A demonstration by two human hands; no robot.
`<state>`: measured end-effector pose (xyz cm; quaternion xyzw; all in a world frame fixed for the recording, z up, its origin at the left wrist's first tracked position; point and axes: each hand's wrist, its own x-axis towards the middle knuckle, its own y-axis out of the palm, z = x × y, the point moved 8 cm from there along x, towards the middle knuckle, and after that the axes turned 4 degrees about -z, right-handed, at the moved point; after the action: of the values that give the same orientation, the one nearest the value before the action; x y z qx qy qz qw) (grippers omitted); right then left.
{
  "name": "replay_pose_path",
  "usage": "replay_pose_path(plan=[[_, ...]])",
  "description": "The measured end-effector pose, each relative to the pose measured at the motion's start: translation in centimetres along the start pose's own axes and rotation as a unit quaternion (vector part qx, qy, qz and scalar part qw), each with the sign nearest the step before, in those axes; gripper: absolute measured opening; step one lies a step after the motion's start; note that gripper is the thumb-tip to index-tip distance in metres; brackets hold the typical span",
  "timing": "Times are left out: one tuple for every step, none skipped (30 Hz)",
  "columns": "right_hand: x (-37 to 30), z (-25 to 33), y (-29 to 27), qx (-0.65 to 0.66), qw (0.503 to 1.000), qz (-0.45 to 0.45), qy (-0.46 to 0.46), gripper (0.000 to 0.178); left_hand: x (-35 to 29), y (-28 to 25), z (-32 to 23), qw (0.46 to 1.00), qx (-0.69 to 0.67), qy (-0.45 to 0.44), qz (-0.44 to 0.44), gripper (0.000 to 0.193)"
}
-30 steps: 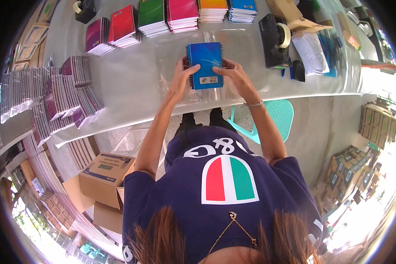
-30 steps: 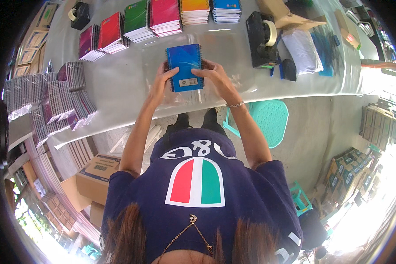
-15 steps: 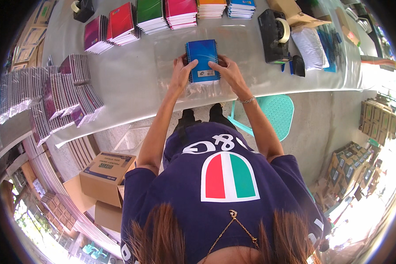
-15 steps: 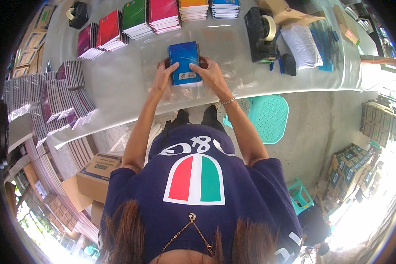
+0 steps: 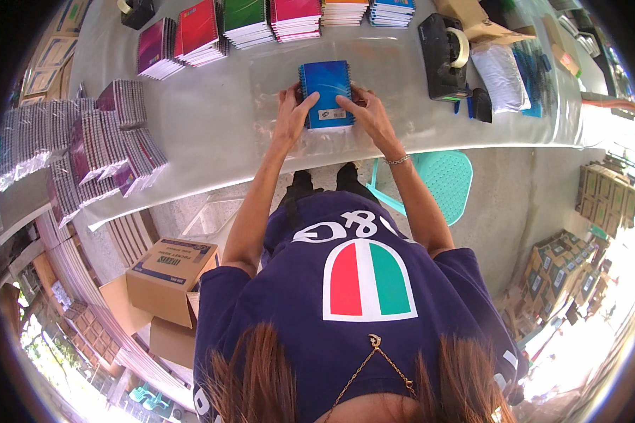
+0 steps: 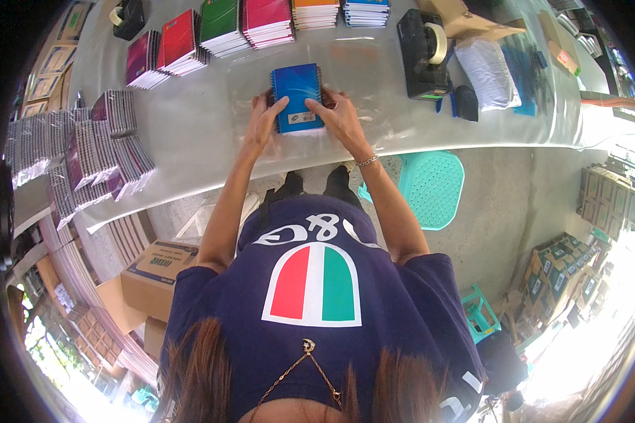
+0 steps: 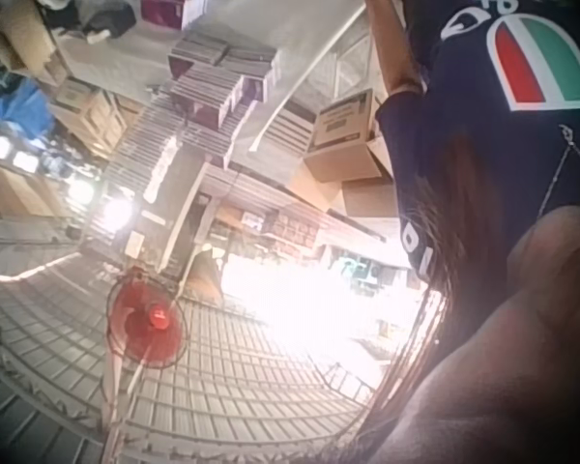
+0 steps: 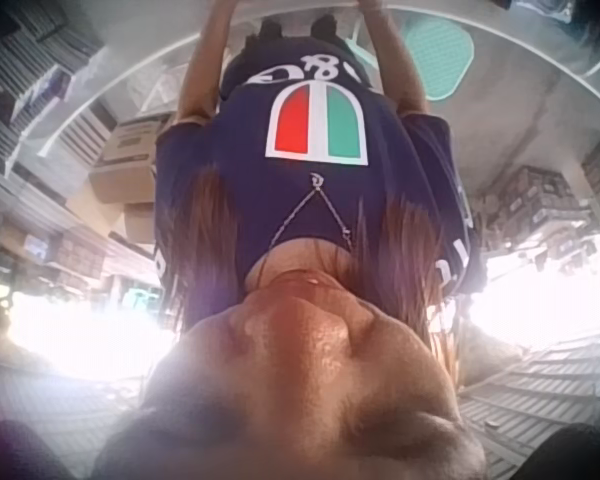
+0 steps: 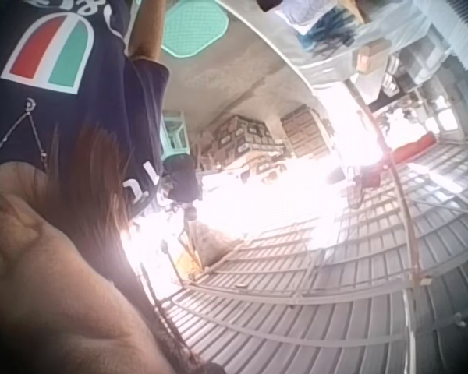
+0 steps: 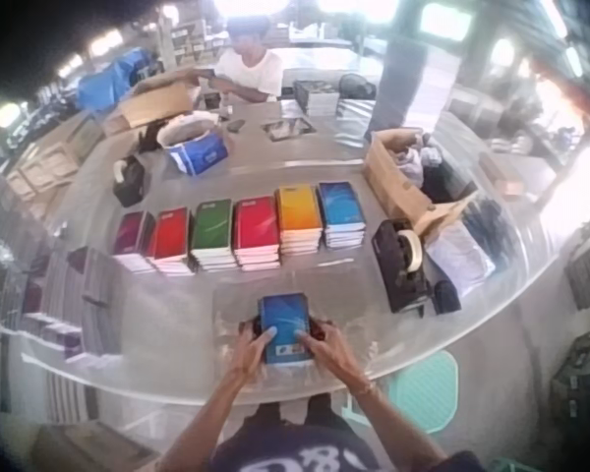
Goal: The person gathers several colorful spiral-bound notebooks from a table, places them into a clear plastic sleeve, and seals the sleeve with tape. The wrapped set is then placed aside, and the process is repeated with another set of notebooks.
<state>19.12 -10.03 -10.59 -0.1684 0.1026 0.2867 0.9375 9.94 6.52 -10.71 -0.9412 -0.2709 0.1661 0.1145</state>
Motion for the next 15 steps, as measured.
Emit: replay_pose_path(plan=[[0.1, 0.3, 0.1, 0.000, 1.000, 0.000, -0.007, 0.067, -0.1, -0.1, -0.1, 1.000, -0.008, -0.003, 0.006, 0.082], [-0.1, 0.3, -0.5, 0.012, 1.000, -0.027, 0.000, 0.065, -0.2, -0.2, -0.2, 1.000, -0.016, -0.006, 0.012, 0.082], [-0.3, 0.3, -1.1, 0.024, 0.998, -0.053, 0.008, 0.063, -0.3, -0.3, -0.2, 1.000, -0.024, -0.008, 0.018, 0.082], [-0.6, 0.5, -1.9, 0.038, 0.996, -0.081, 0.016, 0.062, -0.3, -1.5, -0.1, 0.999, 0.010, 0.015, -0.034, 0.081], [-0.9, 0.4, -3.7, -0.062, 0.988, -0.142, -0.002, 0.060, -0.6, -2.9, 0.4, 0.995, 0.043, 0.037, -0.087, 0.080], [-1.3, 0.1, -5.7, -0.162, 0.966, -0.200, -0.021, 0.058, -1.0, -4.3, 0.9, 0.986, 0.076, 0.058, -0.138, 0.079], [-2.0, 0.5, -7.0, -0.260, 0.930, -0.258, -0.036, 0.056, -1.5, -5.4, 1.3, 0.971, 0.145, 0.054, -0.181, 0.077], [-2.5, 0.1, -7.2, -0.303, 0.910, -0.282, -0.018, 0.052, -2.0, -6.4, 1.5, 0.950, 0.213, 0.049, -0.221, 0.075], [-3.3, -0.3, -7.1, -0.346, 0.887, -0.306, 0.000, 0.049, -2.4, -7.1, 1.6, 0.923, 0.279, 0.046, -0.260, 0.073], [-3.8, -0.3, -6.9, -0.388, 0.861, -0.327, 0.015, 0.045, -2.7, -6.6, 2.0, 0.899, 0.333, 0.073, -0.274, 0.070], [-3.8, -0.3, -5.9, -0.416, 0.849, -0.325, -0.022, 0.043, -3.2, -5.8, 2.5, 0.872, 0.384, 0.098, -0.288, 0.066], [-3.9, -0.7, -4.7, -0.442, 0.835, -0.323, -0.060, 0.041, -3.6, -5.0, 3.1, 0.840, 0.435, 0.122, -0.300, 0.063], [-4.0, -0.1, -3.7, -0.466, 0.819, -0.322, -0.096, 0.040, -3.6, -4.6, 3.1, 0.851, 0.421, 0.128, -0.288, 0.060], [-4.1, 0.1, -3.2, -0.461, 0.823, -0.311, -0.117, 0.040, -3.6, -4.2, 3.1, 0.861, 0.407, 0.133, -0.276, 0.058], [-4.3, 0.4, -2.8, -0.456, 0.826, -0.299, -0.138, 0.041, -3.7, -3.9, 3.1, 0.870, 0.392, 0.137, -0.265, 0.057]])
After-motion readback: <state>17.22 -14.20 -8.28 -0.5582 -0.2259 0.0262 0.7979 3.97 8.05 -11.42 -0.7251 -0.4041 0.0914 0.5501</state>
